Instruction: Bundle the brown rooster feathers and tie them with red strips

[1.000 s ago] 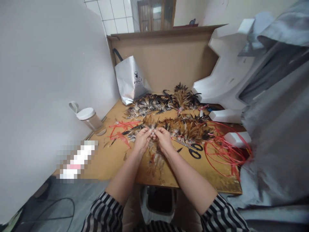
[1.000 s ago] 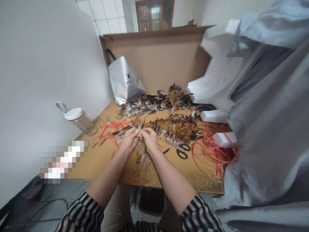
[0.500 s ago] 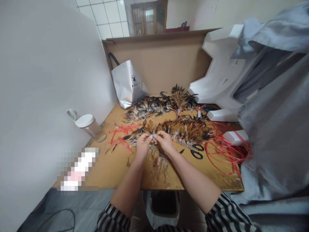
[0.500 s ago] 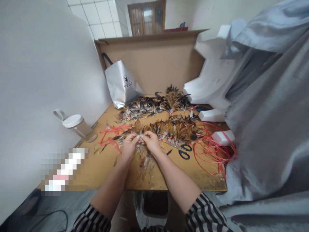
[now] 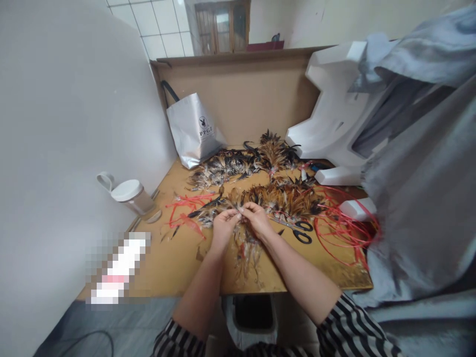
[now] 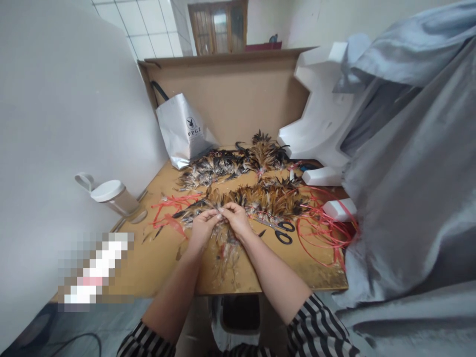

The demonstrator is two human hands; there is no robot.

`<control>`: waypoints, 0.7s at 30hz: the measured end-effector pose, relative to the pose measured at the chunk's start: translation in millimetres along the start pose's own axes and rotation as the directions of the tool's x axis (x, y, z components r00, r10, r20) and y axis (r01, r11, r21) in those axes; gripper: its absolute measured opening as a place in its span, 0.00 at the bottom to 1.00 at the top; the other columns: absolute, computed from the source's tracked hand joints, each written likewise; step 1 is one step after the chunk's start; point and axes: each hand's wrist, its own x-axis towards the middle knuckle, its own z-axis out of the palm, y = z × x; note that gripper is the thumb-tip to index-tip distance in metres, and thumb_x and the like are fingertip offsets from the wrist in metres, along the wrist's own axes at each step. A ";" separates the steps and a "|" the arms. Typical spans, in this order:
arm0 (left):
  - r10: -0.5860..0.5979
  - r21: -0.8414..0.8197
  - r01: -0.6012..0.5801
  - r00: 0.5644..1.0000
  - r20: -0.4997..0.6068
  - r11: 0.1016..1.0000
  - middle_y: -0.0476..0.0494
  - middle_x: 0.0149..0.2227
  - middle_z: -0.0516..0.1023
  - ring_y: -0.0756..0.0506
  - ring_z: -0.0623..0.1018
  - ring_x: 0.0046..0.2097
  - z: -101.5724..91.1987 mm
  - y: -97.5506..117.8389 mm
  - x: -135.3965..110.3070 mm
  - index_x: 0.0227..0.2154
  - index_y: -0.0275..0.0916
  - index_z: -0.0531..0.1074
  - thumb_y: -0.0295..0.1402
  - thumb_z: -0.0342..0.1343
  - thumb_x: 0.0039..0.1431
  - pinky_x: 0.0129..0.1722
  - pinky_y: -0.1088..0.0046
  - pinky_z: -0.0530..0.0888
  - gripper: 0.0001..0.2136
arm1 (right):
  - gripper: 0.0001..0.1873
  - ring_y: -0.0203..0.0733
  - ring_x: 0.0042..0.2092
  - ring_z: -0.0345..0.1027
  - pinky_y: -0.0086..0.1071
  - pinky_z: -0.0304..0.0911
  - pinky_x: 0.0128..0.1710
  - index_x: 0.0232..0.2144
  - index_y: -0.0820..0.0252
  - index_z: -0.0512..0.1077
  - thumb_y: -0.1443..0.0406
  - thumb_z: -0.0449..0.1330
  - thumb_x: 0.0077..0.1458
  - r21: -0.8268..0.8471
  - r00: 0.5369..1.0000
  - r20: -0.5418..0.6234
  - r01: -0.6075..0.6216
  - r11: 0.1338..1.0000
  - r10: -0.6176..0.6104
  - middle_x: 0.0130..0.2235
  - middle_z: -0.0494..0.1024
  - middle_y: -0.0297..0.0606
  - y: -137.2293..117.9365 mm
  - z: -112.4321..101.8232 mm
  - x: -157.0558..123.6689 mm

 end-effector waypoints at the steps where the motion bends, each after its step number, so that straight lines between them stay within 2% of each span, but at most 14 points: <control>1: -0.016 -0.014 0.016 1.000 0.011 1.000 0.49 0.22 0.73 0.54 0.69 0.24 -0.7 -0.9 -0.1 0.25 0.33 0.72 0.30 0.64 0.36 0.25 0.79 0.65 0.10 | 0.13 0.29 0.18 0.56 0.24 0.51 0.19 0.20 0.61 0.66 0.59 0.65 0.37 0.011 1.000 0.011 -0.008 1.000 0.008 0.17 0.67 0.28 -1.6 -0.1 -0.5; 6: -0.140 -0.228 0.176 0.976 0.164 0.958 0.48 0.24 0.74 0.56 0.71 0.25 -3.1 -1.3 -1.8 0.28 0.34 0.72 0.29 0.64 0.37 0.26 0.81 0.65 0.11 | 0.13 0.31 0.21 0.61 0.27 0.58 0.24 0.20 0.61 0.66 0.60 0.66 0.37 0.171 0.980 0.155 -0.154 0.973 0.128 0.19 0.69 0.30 -11.4 0.1 -4.3; 10: -0.187 -0.266 0.236 0.962 0.198 0.935 0.47 0.26 0.74 0.55 0.72 0.27 -0.9 2.2 -3.4 0.28 0.33 0.72 0.28 0.64 0.37 0.27 0.80 0.66 0.12 | 0.13 0.31 0.21 0.61 0.27 0.58 0.24 0.20 0.61 0.66 0.61 0.66 0.35 0.187 0.976 0.161 -0.178 0.966 0.149 0.18 0.69 0.29 -12.7 -2.6 -3.7; 16: -0.145 -0.159 0.169 0.978 0.151 0.973 0.47 0.25 0.75 0.53 0.73 0.27 -1.1 1.8 -2.0 0.28 0.33 0.72 0.32 0.63 0.39 0.28 0.79 0.67 0.11 | 0.13 0.30 0.20 0.59 0.25 0.53 0.21 0.21 0.62 0.67 0.59 0.65 0.36 0.062 0.993 0.099 -0.071 0.995 0.065 0.18 0.68 0.29 -9.5 -5.2 -0.8; 21: 0.000 0.000 0.000 0.995 0.101 1.000 0.49 0.22 0.73 0.54 0.69 0.24 -6.8 -1.0 1.4 0.23 0.34 0.72 0.32 0.63 0.38 0.26 0.78 0.65 0.09 | 0.14 0.28 0.19 0.54 0.24 0.50 0.20 0.20 0.61 0.66 0.58 0.64 0.37 -0.046 0.995 0.104 -0.006 0.999 0.010 0.17 0.65 0.26 -12.9 -1.9 -4.5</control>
